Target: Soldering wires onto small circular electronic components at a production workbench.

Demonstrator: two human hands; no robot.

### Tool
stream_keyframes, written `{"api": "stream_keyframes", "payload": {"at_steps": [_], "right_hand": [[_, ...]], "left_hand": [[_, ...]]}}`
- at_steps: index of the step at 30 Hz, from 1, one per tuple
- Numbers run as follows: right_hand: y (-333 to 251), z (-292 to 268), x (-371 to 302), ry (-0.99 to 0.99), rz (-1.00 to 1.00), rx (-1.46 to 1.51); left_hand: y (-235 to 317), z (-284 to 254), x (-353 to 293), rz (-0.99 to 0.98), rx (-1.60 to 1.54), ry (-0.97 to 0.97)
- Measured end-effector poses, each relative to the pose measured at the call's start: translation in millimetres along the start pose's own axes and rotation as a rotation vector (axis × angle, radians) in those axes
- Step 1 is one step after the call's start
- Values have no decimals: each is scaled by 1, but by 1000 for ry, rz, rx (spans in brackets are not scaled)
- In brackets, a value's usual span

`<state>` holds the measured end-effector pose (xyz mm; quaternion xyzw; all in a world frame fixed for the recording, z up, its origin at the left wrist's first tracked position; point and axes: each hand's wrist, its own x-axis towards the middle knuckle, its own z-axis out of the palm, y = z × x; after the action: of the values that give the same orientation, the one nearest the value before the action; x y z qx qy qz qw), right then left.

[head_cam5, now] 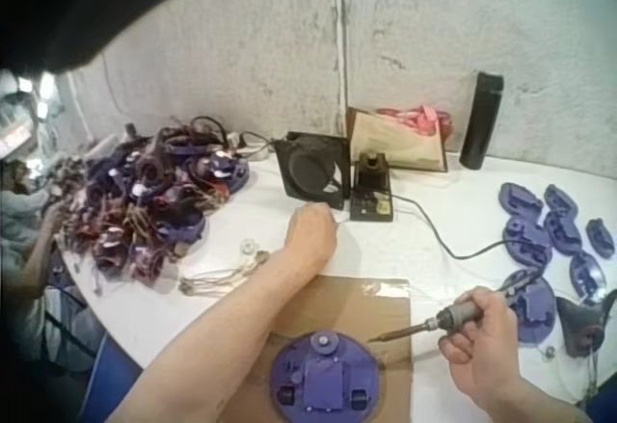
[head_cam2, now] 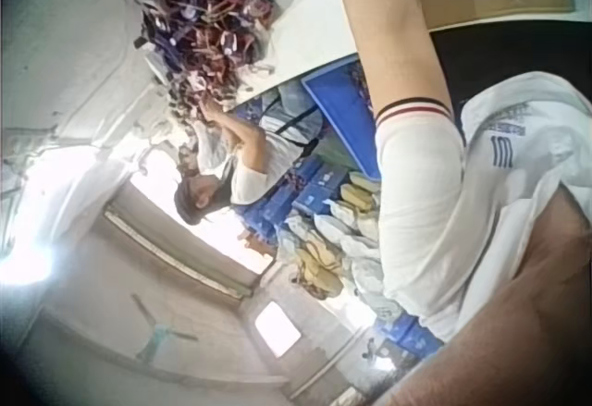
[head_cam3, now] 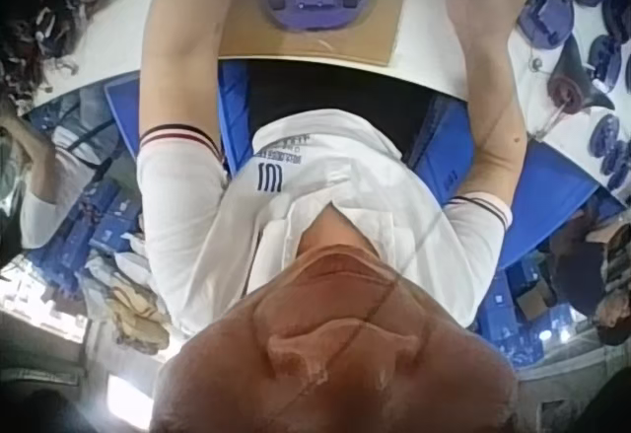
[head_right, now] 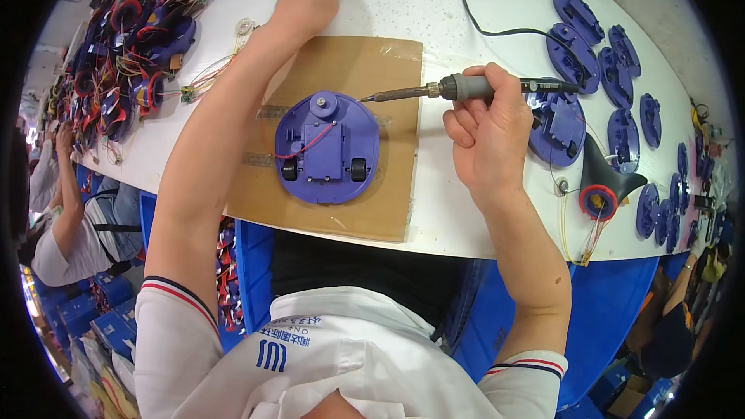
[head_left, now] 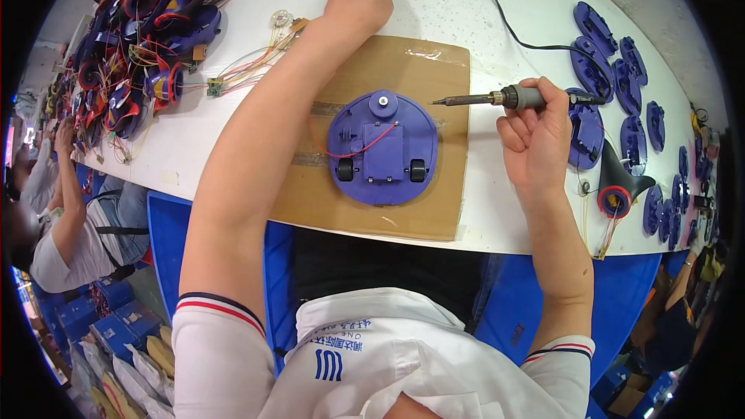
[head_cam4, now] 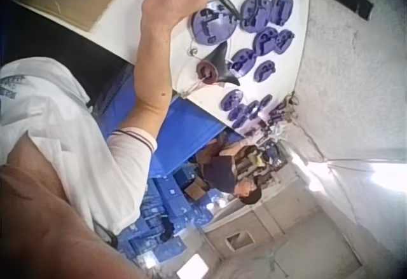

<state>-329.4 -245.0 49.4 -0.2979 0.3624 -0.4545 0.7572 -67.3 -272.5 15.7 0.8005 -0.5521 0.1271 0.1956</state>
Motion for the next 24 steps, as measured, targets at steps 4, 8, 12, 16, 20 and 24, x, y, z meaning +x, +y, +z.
{"api": "stream_keyframes", "payload": {"at_steps": [4,8,12,16,20,24], "right_hand": [[3,-7,-1,-87,7,19],[8,-1,-16,-159,-5,-84],[17,5,-25,-223,-28,-209],[22,9,-33,-263,-13,-262],[24,9,-36,-272,-13,-257],[25,9,-37,-272,-16,-272]], "left_hand": [[14,-79,-60,-222,-795,-51],[31,-132,-152,-301,-899,114],[39,-138,-216,-442,-875,73],[33,-112,-234,-100,-672,349],[37,-103,-239,-43,-515,446],[35,-96,-239,-22,-527,478]]}}
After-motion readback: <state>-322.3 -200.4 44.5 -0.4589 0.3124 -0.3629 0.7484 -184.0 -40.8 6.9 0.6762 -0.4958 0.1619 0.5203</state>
